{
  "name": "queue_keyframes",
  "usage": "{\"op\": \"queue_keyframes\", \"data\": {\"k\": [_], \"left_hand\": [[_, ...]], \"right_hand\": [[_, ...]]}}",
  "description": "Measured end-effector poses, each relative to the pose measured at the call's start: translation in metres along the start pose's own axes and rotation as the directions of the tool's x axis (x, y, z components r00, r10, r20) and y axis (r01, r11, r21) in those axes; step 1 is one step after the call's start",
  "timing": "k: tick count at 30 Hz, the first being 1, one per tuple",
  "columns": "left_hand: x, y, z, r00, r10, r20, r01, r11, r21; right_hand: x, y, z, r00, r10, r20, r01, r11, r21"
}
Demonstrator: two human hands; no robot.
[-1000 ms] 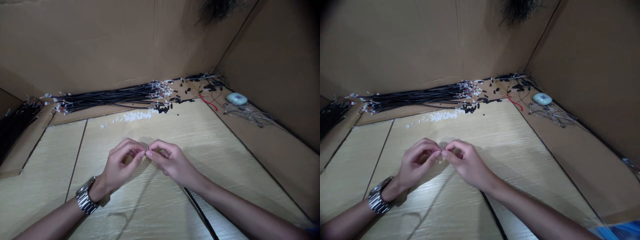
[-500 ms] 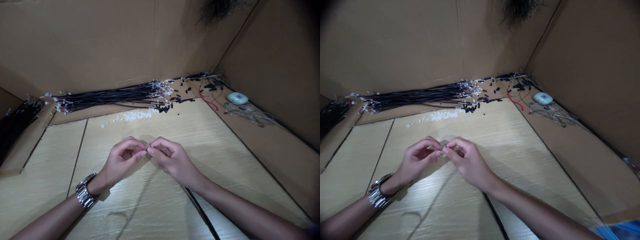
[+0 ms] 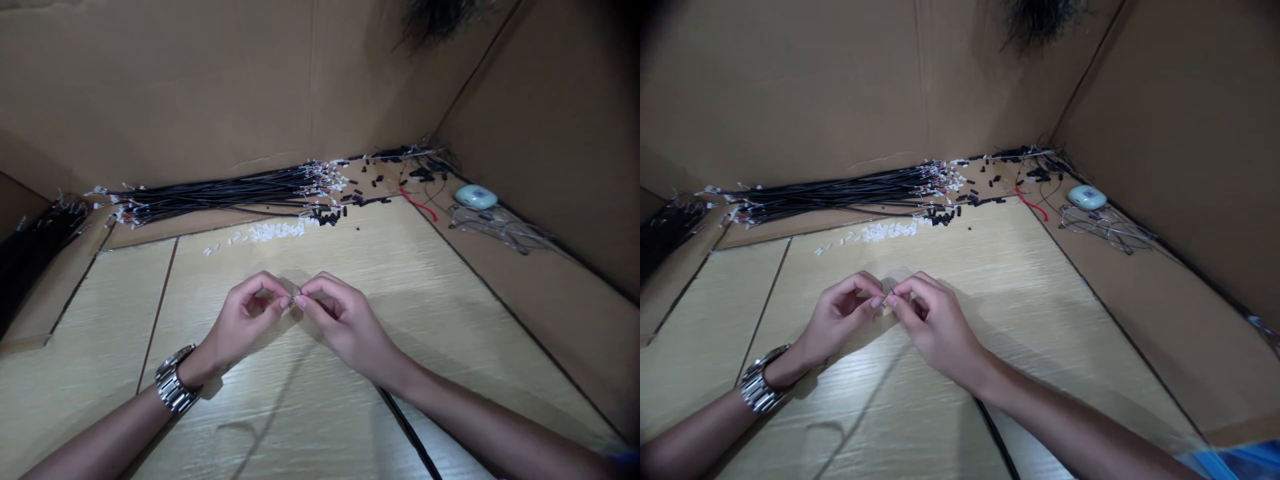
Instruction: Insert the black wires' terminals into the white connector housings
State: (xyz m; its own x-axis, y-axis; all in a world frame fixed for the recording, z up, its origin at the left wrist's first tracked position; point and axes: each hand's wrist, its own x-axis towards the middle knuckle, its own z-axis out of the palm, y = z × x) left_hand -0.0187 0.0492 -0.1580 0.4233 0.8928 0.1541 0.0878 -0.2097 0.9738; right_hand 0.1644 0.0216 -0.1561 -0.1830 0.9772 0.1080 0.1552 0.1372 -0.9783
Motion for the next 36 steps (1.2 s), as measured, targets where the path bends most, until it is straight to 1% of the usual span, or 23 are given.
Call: {"op": "queue_keyframes", "data": {"k": [2, 5, 8, 11, 13, 14, 16, 18, 20, 22, 24, 26, 28, 30, 32, 34, 36], "left_hand": [[0.000, 0.000, 0.001, 1.000, -0.021, 0.002, 0.021, 1.000, -0.018], [0.000, -0.001, 0.001, 1.000, -0.022, 0.018, 0.023, 0.999, -0.029], [-0.001, -0.002, 0.000, 0.999, 0.004, 0.038, -0.003, 0.999, -0.033], [-0.002, -0.002, 0.000, 0.998, 0.040, 0.047, -0.040, 0.999, 0.010], [-0.004, -0.002, 0.001, 0.996, 0.083, 0.045, -0.086, 0.994, 0.069], [-0.005, -0.001, 0.001, 0.992, 0.121, 0.039, -0.125, 0.986, 0.110], [-0.006, 0.000, 0.002, 0.975, 0.221, 0.018, -0.220, 0.951, 0.219], [-0.008, 0.001, 0.003, 0.951, 0.309, 0.009, -0.294, 0.898, 0.327], [-0.009, 0.004, 0.004, 0.942, 0.334, 0.028, -0.319, 0.867, 0.383], [-0.009, 0.005, 0.005, 0.949, 0.312, 0.051, -0.307, 0.869, 0.387], [-0.009, 0.005, 0.005, 0.965, 0.256, 0.051, -0.257, 0.893, 0.369], [-0.008, 0.004, 0.005, 0.986, 0.165, 0.033, -0.167, 0.933, 0.319], [-0.007, 0.001, 0.004, 0.998, 0.054, 0.030, -0.059, 0.976, 0.208], [-0.006, -0.001, 0.003, 0.997, -0.053, 0.048, 0.050, 0.997, 0.050], [-0.004, -0.003, 0.002, 0.989, -0.128, 0.068, 0.134, 0.987, -0.090], [-0.002, -0.004, 0.000, 0.981, -0.177, 0.076, 0.187, 0.969, -0.159], [0.000, -0.004, -0.001, 0.975, -0.206, 0.080, 0.217, 0.961, -0.169]], "right_hand": [[0.000, 0.000, 0.001, 0.999, -0.038, -0.037, 0.035, 0.996, -0.076], [0.000, 0.000, 0.001, 0.994, -0.104, -0.038, 0.097, 0.984, -0.149], [0.000, 0.000, 0.000, 0.987, -0.157, -0.027, 0.150, 0.971, -0.187], [-0.001, 0.000, 0.001, 0.984, -0.179, -0.024, 0.172, 0.968, -0.184], [-0.002, -0.001, 0.003, 0.987, -0.155, -0.032, 0.150, 0.980, -0.134], [-0.002, -0.002, 0.005, 0.992, -0.125, -0.036, 0.121, 0.989, -0.089], [-0.003, -0.003, 0.007, 0.999, -0.029, -0.021, 0.030, 0.999, 0.032], [-0.003, -0.005, 0.008, 0.998, 0.061, 0.015, -0.062, 0.987, 0.147], [-0.002, -0.007, 0.006, 0.994, 0.105, 0.041, -0.111, 0.971, 0.212], [-0.001, -0.008, 0.003, 0.993, 0.109, 0.053, -0.118, 0.966, 0.232], [0.000, -0.008, -0.001, 0.993, 0.099, 0.066, -0.111, 0.967, 0.229], [0.000, -0.007, -0.003, 0.993, 0.088, 0.077, -0.103, 0.971, 0.218], [0.000, -0.006, -0.004, 0.993, 0.083, 0.081, -0.098, 0.974, 0.204], [0.000, -0.004, -0.004, 0.993, 0.087, 0.084, -0.102, 0.975, 0.198], [0.000, -0.003, -0.004, 0.991, 0.098, 0.090, -0.114, 0.974, 0.198], [-0.001, -0.003, -0.004, 0.991, 0.106, 0.088, -0.121, 0.975, 0.186], [-0.001, -0.003, -0.005, 0.991, 0.108, 0.081, -0.120, 0.980, 0.157]]}}
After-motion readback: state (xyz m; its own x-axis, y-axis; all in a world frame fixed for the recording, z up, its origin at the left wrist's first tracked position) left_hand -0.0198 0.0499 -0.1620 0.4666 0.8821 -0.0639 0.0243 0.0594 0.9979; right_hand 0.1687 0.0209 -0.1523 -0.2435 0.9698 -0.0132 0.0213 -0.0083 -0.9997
